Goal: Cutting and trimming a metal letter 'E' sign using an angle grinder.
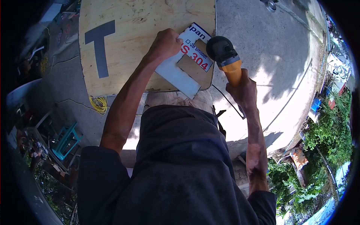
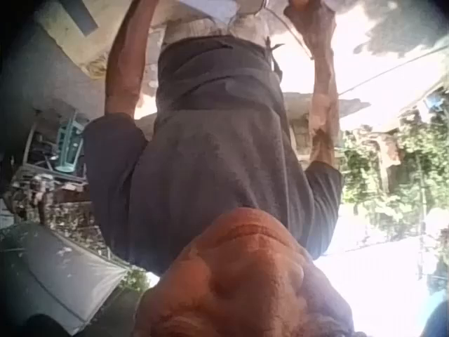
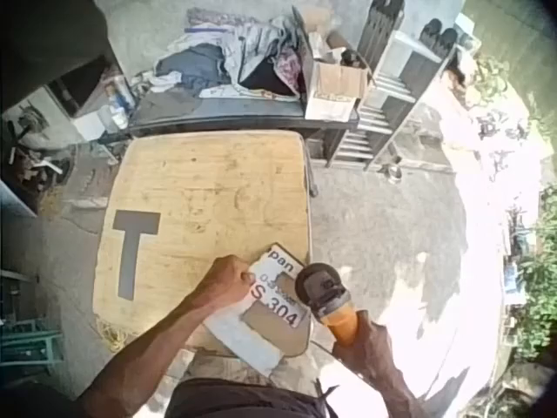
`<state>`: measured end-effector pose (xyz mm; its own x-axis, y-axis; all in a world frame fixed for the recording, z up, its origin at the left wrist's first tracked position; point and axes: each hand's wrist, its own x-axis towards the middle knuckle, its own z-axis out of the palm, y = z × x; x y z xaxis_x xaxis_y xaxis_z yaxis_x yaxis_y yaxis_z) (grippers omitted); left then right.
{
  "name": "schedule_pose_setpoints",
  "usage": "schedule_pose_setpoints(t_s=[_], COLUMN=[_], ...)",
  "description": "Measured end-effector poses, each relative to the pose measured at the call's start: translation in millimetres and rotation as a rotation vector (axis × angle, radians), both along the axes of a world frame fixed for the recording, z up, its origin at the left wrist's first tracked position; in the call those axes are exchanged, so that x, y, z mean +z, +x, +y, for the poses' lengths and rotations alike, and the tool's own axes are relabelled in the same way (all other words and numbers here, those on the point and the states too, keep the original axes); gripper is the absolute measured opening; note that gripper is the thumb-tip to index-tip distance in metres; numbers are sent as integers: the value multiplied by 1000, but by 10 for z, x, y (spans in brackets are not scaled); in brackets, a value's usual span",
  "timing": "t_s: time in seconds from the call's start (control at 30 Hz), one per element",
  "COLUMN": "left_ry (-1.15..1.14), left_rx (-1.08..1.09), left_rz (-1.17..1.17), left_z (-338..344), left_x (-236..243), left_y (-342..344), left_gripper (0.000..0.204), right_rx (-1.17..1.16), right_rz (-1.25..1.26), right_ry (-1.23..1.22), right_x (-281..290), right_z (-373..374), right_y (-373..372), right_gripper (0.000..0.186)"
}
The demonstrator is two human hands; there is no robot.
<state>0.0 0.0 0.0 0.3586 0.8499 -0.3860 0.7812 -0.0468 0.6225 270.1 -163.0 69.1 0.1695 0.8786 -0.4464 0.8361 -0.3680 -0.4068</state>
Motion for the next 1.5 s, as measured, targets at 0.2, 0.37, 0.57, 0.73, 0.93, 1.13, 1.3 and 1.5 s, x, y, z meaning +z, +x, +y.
schedule_pose_setpoints(t_s=[0.2,0.37,0.57,0.73,0.93,1.13,1.3,1.5], left_ry=[-59,65,-9,6,14,18,1,25], left_rx=[4,-35,-36,-34,-21,-11,-18,-17], left_rz=[15,25,39,49,42,43,34,-3], left_z=[-14,-3,38,31,13,1,-13,-43], left_x=[86,-22,36,64,70,69,85,48], left_y=[16,-15,20,22,43,1,9,35], left_gripper=[25,23,26,26,26,25,23,20], right_rx=[-9,-24,-39,-24,-41,-96,-148,-164], right_rz=[-2,-19,-43,-47,-50,-66,-84,85], right_ry=[23,46,35,65,82,65,73,55], right_x=[-18,-36,-54,-49,-71,-15,-5,133], right_z=[-140,-218,-324,-397,-536,-691,-858,-521], right_y=[49,65,91,73,111,135,282,209], right_gripper=[55,55,53,48,46,44,45,51])
